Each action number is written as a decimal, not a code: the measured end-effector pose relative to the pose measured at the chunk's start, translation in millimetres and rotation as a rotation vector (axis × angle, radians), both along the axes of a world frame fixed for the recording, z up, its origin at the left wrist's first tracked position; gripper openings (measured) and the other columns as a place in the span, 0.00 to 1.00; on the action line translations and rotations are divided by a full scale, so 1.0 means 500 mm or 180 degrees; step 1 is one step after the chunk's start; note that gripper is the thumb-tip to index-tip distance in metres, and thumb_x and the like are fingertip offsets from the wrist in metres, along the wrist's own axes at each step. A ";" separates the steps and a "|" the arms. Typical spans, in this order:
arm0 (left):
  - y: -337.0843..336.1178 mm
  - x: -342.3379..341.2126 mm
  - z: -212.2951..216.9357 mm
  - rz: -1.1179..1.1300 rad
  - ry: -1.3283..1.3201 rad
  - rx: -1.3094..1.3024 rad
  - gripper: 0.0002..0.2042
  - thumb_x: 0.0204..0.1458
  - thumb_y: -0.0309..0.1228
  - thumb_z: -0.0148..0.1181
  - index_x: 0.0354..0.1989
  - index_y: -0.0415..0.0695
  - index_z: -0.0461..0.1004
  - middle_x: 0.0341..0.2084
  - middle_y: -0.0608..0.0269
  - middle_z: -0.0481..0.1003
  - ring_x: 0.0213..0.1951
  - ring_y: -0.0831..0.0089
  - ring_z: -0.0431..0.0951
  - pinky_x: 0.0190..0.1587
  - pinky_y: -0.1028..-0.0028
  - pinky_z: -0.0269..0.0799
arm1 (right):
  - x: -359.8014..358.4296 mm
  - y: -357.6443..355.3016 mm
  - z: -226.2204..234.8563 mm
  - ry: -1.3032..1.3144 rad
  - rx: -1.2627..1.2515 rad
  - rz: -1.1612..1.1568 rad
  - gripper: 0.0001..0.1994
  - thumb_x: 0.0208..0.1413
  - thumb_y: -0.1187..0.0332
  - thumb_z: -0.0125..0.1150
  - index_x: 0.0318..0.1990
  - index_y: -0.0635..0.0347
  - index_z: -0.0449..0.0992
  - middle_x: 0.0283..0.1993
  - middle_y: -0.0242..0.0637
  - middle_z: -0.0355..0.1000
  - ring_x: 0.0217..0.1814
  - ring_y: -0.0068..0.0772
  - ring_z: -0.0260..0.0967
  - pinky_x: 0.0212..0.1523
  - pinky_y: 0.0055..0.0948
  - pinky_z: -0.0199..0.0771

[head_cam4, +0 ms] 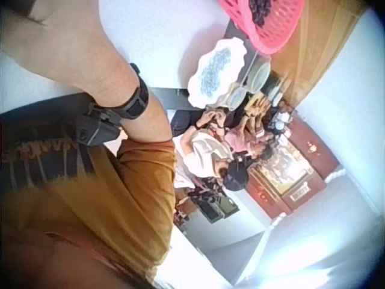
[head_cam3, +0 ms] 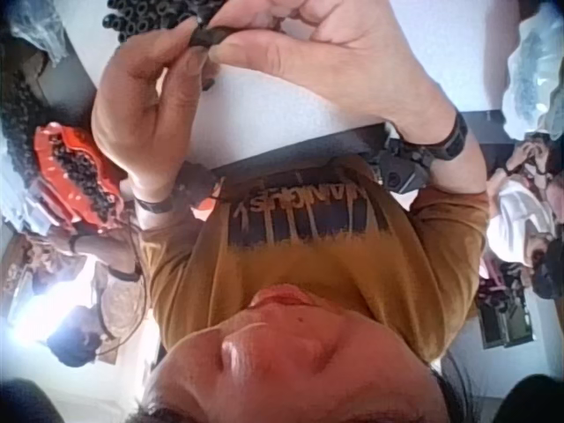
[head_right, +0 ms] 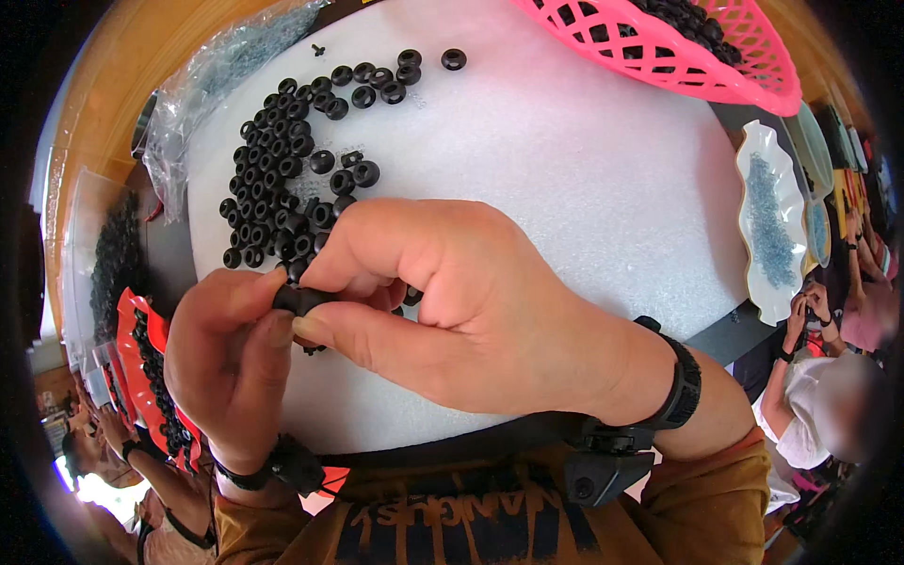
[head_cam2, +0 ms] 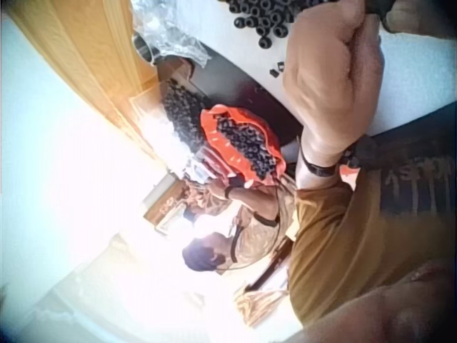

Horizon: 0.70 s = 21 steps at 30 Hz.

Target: The person is manually assembling small black rubber or plastic industrial components by inserting one part into another.

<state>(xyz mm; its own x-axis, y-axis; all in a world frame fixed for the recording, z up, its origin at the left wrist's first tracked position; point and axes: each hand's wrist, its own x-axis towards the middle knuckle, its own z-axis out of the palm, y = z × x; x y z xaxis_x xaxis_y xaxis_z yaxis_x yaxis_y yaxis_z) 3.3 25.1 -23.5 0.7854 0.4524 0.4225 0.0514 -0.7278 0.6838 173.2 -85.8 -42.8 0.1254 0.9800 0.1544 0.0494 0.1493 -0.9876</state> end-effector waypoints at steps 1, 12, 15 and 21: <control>0.000 -0.002 -0.001 0.0015 -0.0039 -0.0520 0.11 0.45 0.15 0.62 0.39 0.34 0.74 0.25 0.56 0.77 0.24 0.73 0.78 0.26 0.78 0.72 | -0.001 0.001 0.001 -0.0010 0.0000 -0.0017 0.09 0.50 0.77 0.65 0.40 0.66 0.76 0.36 0.35 0.74 0.37 0.21 0.71 0.39 0.19 0.69; -0.004 -0.003 0.018 0.0131 0.0352 -0.1096 0.10 0.47 0.17 0.61 0.40 0.34 0.76 0.25 0.57 0.77 0.24 0.74 0.78 0.28 0.79 0.72 | 0.000 0.000 -0.003 -0.0049 0.0117 -0.0001 0.08 0.51 0.78 0.65 0.39 0.66 0.76 0.35 0.36 0.75 0.35 0.22 0.72 0.37 0.19 0.69; -0.004 0.001 0.014 0.0050 0.0386 0.0041 0.13 0.42 0.16 0.63 0.39 0.34 0.77 0.22 0.57 0.75 0.22 0.70 0.76 0.25 0.76 0.71 | 0.005 0.001 -0.005 -0.0156 0.0116 -0.0017 0.08 0.50 0.79 0.65 0.39 0.66 0.76 0.34 0.35 0.75 0.34 0.21 0.71 0.36 0.20 0.69; 0.001 -0.007 0.008 0.0040 0.0290 0.0737 0.16 0.39 0.15 0.65 0.40 0.34 0.77 0.20 0.58 0.73 0.20 0.66 0.74 0.23 0.73 0.69 | 0.001 0.007 -0.001 -0.0369 0.0156 -0.0017 0.09 0.49 0.79 0.65 0.39 0.66 0.76 0.33 0.35 0.74 0.33 0.23 0.71 0.34 0.21 0.69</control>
<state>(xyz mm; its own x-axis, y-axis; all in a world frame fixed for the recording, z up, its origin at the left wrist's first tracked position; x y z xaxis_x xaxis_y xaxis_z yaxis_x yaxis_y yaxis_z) 0.0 25.5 -19.5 0.8199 0.3617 0.4438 0.1151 -0.8635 0.4910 173.7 -82.3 -43.4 0.1093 0.9703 0.2158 0.1638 0.1966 -0.9667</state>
